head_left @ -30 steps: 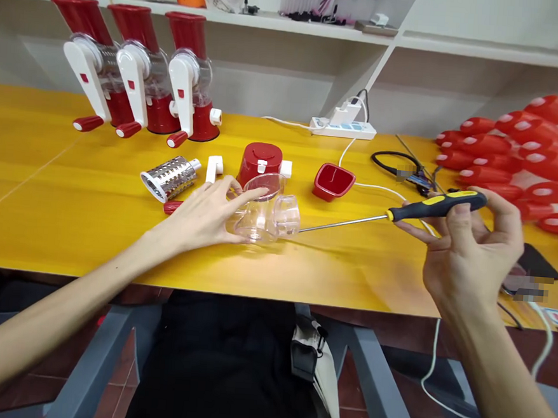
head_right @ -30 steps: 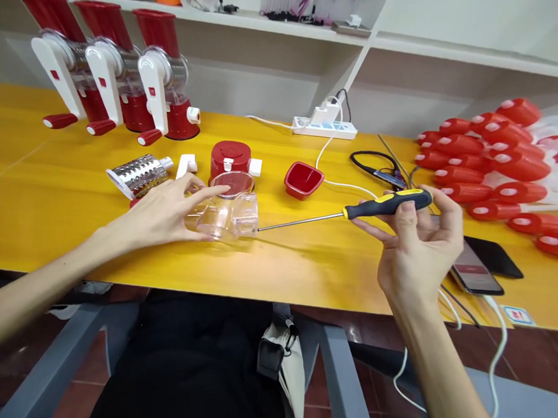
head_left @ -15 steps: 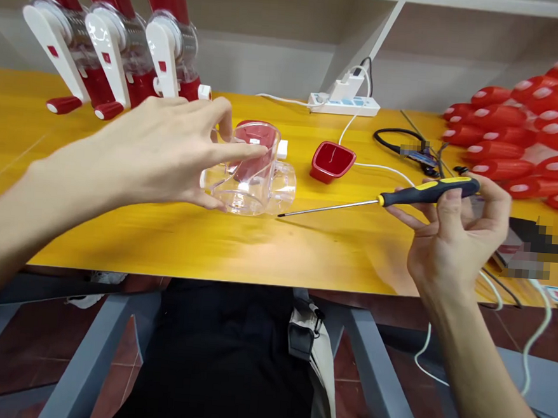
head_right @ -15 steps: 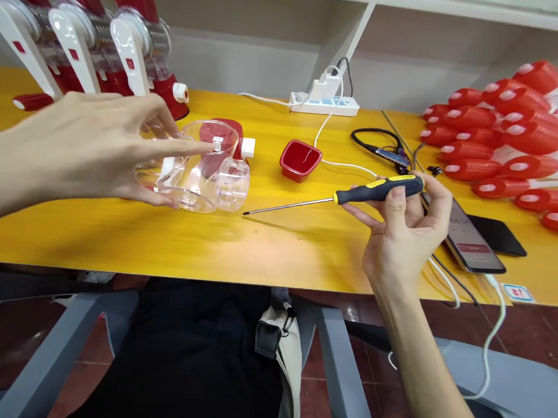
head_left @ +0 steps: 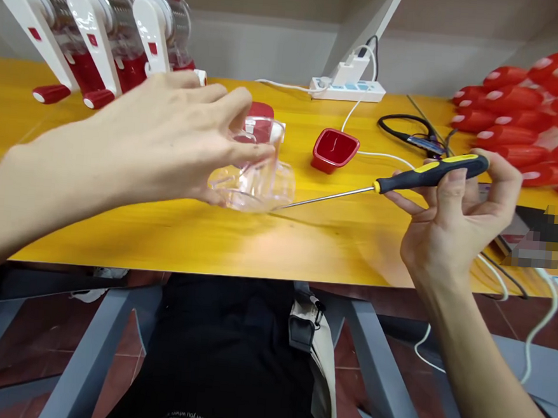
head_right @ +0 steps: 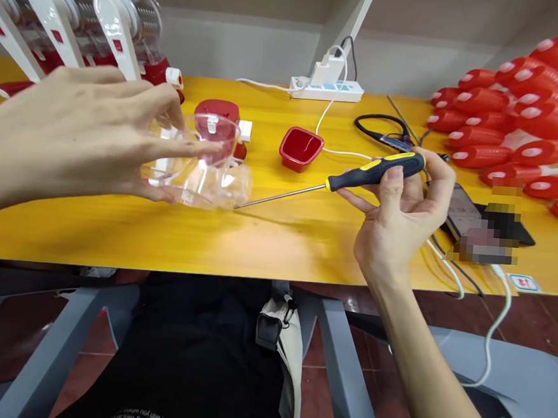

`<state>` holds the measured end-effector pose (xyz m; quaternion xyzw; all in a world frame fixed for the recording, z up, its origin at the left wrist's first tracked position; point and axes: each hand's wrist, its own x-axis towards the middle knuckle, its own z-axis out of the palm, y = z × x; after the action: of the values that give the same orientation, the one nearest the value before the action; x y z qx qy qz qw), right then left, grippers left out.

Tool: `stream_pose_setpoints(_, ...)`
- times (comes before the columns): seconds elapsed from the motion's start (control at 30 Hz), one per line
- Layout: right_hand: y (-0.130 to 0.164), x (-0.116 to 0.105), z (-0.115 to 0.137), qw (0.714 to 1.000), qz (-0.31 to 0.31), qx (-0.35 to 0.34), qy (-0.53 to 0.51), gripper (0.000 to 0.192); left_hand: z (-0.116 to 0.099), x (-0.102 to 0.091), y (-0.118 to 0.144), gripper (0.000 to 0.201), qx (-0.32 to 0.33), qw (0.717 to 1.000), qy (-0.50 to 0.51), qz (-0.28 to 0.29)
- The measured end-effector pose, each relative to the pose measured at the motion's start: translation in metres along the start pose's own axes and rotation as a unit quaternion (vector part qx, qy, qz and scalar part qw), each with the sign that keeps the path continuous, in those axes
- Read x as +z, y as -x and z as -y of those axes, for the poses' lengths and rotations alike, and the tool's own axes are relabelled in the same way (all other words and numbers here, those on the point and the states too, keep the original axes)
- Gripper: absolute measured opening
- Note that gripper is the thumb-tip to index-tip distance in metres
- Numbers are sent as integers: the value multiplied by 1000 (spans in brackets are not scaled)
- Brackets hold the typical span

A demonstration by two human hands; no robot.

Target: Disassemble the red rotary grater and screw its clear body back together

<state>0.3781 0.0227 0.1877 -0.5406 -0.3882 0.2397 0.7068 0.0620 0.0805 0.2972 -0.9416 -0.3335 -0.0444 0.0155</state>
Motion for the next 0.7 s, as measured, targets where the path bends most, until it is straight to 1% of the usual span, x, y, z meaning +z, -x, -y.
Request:
stream_pose_setpoints(0.1,-1,1,-1,1000,4,3,3,63,0,-2,3,93,18,999,-27,7)
stream_pose_setpoints(0.17,-1,3,0,1000,7,5,6,63,0,-4,4,104,12,999,-39,1)
stream_pose_setpoints(0.23,-2,4,2,1000,10,3,8,64,0,-7,6,109,5,998,-59,-11)
stream_pose_setpoints(0.33,-3,6,4,1000,13,0,10,66,3,-7,9,107,11,996,-89,-15)
stream_pose_setpoints(0.4,-4,6,3,1000,11,-1,9,67,5,-5,11,103,17,996,-89,-12)
stream_pose_setpoints(0.47,-5,5,1,1000,7,1,3,67,8,0,13,100,16,998,-65,-21)
stream_pose_setpoints(0.6,-6,0,-5,1000,-1,7,-8,68,15,18,26,95,-22,997,18,-79)
stream_pose_setpoints(0.63,-6,-1,-6,1000,-3,8,-10,69,17,24,31,93,-33,995,24,-92)
stream_pose_setpoints(0.7,-6,-2,-8,1000,-7,13,-14,71,21,37,41,89,-37,993,3,-116)
